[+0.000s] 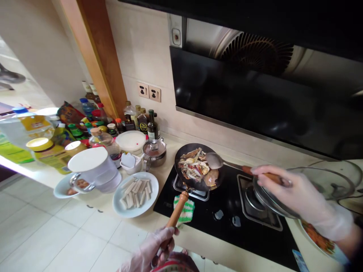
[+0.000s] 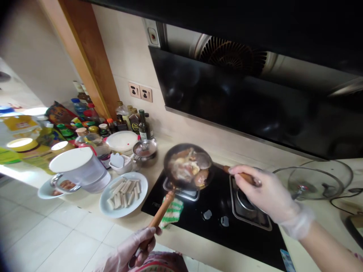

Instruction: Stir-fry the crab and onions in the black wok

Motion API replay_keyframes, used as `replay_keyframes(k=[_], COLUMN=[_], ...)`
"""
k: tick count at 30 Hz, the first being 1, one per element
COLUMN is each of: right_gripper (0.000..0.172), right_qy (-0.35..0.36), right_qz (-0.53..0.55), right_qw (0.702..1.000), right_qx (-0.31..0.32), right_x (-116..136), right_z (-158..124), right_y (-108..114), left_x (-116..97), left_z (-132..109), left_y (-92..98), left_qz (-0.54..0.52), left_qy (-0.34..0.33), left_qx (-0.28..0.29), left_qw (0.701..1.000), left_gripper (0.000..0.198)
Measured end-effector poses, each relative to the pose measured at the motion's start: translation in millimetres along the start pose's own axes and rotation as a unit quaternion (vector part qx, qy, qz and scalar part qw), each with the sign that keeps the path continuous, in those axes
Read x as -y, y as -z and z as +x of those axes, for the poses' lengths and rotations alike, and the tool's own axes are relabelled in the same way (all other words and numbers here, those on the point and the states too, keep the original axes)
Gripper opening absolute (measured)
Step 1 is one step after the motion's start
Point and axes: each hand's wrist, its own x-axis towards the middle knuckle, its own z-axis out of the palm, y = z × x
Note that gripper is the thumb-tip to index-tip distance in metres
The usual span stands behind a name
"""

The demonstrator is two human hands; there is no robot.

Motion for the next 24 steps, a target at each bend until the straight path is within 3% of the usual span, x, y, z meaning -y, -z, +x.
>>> replay_keyframes(k=[2, 4, 6, 8, 12, 16, 19, 24], right_gripper=[0.021, 0.016, 0.012, 0.012, 0.017, 0.021, 0.02, 0.023], right_qy=[-0.036, -0.077, -0.145, -0.23, -0.28, -0.28, -0.285, -0.297], right_qz=[-0.001, 0.007, 0.104, 0.286, 0.39, 0.472, 0.509, 0.531], right_qw=[0.999, 0.997, 0.983, 0.929, 0.876, 0.836, 0.812, 0.789], right_qx=[0.006, 0.023, 0.037, 0.035, 0.031, 0.001, -0.033, -0.081], right_x=[-1, -7, -24, -51, -101, -113, -108, -104], right_z=[20, 45, 69, 84, 72, 35, 18, 5], right_y=[5, -4, -23, -46, -96, -135, -136, -101], left_x=[0, -1, -3, -6, -9, 1, 9, 8], left_z=[-1, -2, -3, -6, -5, 4, 9, 8], left_y=[0.0, -0.7, -2.4, -4.7, -6.3, 1.1, 7.6, 8.2], left_qz=[-0.004, -0.003, 0.0, -0.006, -0.014, -0.028, -0.043, -0.045], left_qy=[0.001, 0.006, 0.009, 0.003, 0.019, 0.014, 0.019, 0.009], left_qx=[-0.004, -0.006, -0.006, -0.009, -0.018, -0.009, -0.009, -0.003], left_qw=[1.0, 1.0, 1.0, 1.0, 1.0, 0.999, 0.999, 0.999], left_gripper=[0.051, 0.052, 0.053, 0.054, 0.055, 0.047, 0.039, 0.04])
